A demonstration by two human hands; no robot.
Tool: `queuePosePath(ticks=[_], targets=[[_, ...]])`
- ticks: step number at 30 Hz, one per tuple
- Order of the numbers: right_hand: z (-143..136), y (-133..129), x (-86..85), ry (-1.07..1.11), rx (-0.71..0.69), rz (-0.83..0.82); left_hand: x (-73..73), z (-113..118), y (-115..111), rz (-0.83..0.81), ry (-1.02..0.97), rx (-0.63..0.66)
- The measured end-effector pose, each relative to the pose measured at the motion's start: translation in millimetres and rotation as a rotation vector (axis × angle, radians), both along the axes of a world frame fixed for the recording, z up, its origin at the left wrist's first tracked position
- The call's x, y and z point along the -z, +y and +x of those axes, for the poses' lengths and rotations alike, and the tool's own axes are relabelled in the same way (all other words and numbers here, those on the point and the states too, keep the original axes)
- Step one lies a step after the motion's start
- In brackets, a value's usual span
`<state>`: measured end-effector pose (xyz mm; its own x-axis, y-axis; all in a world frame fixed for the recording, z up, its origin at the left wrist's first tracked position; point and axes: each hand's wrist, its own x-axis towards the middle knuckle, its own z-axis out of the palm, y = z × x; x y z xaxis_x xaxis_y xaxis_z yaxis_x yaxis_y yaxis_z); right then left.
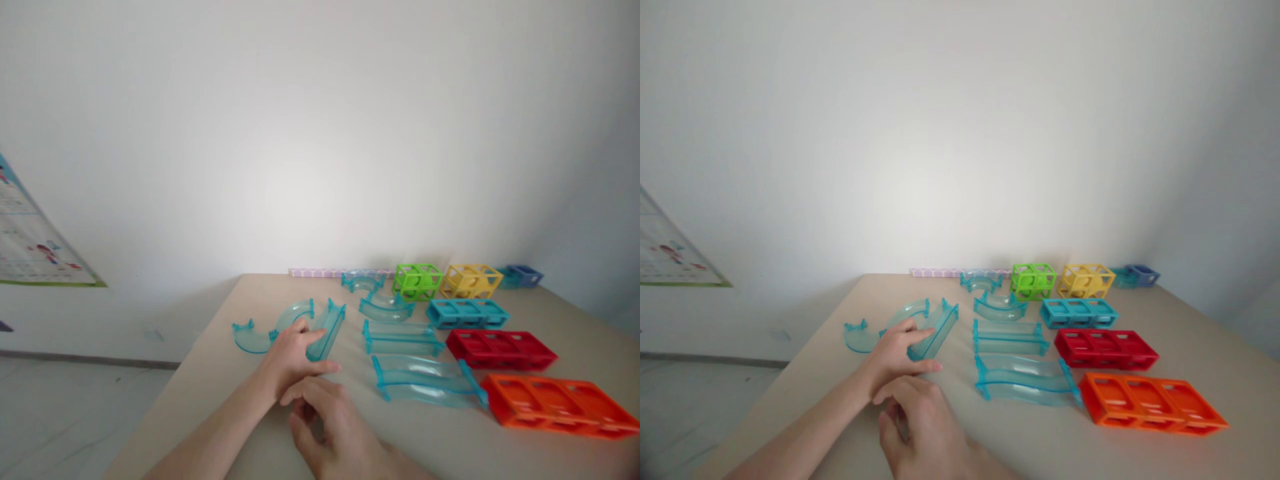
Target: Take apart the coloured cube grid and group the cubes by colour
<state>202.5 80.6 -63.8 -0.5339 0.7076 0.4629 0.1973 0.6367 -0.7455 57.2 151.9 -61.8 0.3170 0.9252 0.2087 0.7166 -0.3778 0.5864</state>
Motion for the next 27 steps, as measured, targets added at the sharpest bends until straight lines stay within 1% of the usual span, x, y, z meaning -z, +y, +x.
queuePosePath(ticks=[4,8,11,14,18,21,24,27], targets=[[-1.1,-0.3,-0.9,-0.013,-0.009,-0.012,-3.1,-2.6,-0.6,-0.06,0.007,0.126],[-2.4,-1.7,-2.6,-0.024,-0.037,-0.033,2.8,-2.7,2.7,-0.088,-0.067,0.186],[-3.7,-1.6,0.0,-0.033,-0.033,-0.034,10.3,4.6,8.1,-0.043,-0.1,0.175],[-5.1,-0.3,6.4,-0.026,-0.044,-0.031,17.3,17.6,14.8,0.03,-0.08,0.13],[-6.5,0.9,15.0,0.0,-0.055,-0.013,24.3,32.3,21.4,0.051,-0.042,0.092],[-7.4,0.8,17.4,0.004,-0.067,-0.017,28.2,35.7,23.1,0.066,-0.035,0.088],[-7.5,0.3,17.0,0.014,-0.079,-0.031,28.0,34.7,21.7,0.075,-0.023,0.101],[-6.6,0.3,15.5,0.021,-0.077,-0.039,20.7,31.1,17.3,0.092,0.013,0.135]])
